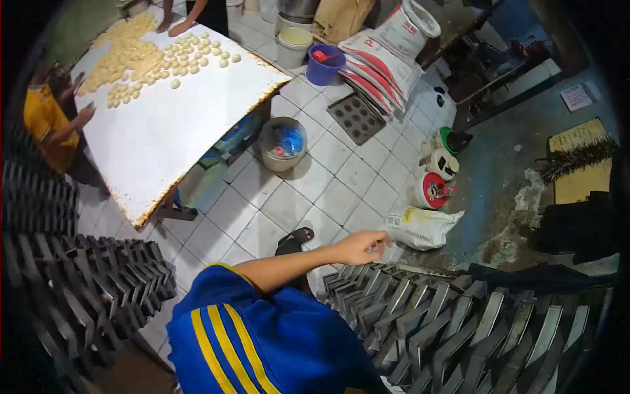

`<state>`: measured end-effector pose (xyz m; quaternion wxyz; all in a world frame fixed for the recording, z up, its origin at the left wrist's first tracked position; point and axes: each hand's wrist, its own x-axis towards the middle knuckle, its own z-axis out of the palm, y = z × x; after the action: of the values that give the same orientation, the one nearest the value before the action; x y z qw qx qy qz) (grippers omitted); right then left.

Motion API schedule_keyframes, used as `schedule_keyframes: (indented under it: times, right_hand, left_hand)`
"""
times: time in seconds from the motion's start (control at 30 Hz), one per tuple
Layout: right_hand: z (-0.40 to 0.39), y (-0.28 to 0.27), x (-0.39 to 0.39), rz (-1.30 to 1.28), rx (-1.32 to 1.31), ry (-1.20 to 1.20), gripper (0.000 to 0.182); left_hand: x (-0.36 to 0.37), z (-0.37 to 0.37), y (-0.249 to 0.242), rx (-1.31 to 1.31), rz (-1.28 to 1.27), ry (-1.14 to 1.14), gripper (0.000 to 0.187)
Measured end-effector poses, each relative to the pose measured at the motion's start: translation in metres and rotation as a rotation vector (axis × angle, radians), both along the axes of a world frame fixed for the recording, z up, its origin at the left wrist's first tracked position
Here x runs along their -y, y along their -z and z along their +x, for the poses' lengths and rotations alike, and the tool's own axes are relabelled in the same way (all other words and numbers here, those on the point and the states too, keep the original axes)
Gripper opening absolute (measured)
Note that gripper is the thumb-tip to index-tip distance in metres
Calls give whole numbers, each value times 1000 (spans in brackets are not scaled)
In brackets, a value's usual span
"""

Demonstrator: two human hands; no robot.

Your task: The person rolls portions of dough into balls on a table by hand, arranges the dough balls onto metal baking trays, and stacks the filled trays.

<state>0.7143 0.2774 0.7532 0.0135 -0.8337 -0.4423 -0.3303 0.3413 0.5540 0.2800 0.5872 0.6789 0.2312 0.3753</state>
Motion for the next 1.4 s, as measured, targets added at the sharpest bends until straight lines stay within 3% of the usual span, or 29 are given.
schedule_keyframes:
  times: [0.2,0.37,0.5,0.6,0.7,0.8,0.9,1.0,1.03,1.1,1.13,1.17,1.2,1.23,1.27,1.4]
  right_hand:
    - [-60,-9,-26,-19,27,-142,77]
    - [-137,-36,-73,-9,69,-284,72]
    - [-222,-65,-120,23,95,-466,69]
    - [-294,-90,-164,43,118,-682,67]
    - [-371,-106,-204,49,138,-936,64]
    - [-454,-90,-252,42,134,-1232,62]
    - [-541,-35,-309,-30,109,-1528,60]
    - [-626,76,-365,-159,55,-1776,59]
    - [-650,118,-382,-160,111,-1936,46]
    - [-688,200,-405,-161,165,-2078,28]
    - [-710,224,-399,-187,143,-2131,23]
    - [-732,247,-394,-211,113,-2179,17]
    - [-745,273,-398,-206,69,-2229,17]
    - [-755,300,-404,-197,29,-2273,16]
    - [-763,322,-410,-230,-30,-2300,15]
    - [-781,428,-437,-376,-176,-2380,18]
  left_hand:
    - [-4,-60,-48,167,43,-10,36]
    - [-43,-154,-91,239,100,-56,42]
    - [-84,-283,-154,614,151,-149,54]
    - [-64,-424,-221,695,75,-168,81]
    - [-20,-538,-248,866,2,-149,99]
    - [73,-633,-240,1013,-95,-224,100]
    - [155,-676,-192,1072,-250,-443,98]
    - [219,-676,-154,907,-480,-770,89]
    - [234,-674,-143,904,-566,-873,86]
    - [260,-684,-100,1114,-679,-918,83]
    - [272,-682,-98,1237,-777,-1051,76]
    - [285,-679,-82,1240,-803,-1093,76]
    - [297,-676,-56,1059,-765,-1310,75]
    - [307,-672,-41,862,-721,-1502,76]
    - [312,-668,-44,906,-713,-1490,96]
    - [315,-655,7,716,-737,-1593,112]
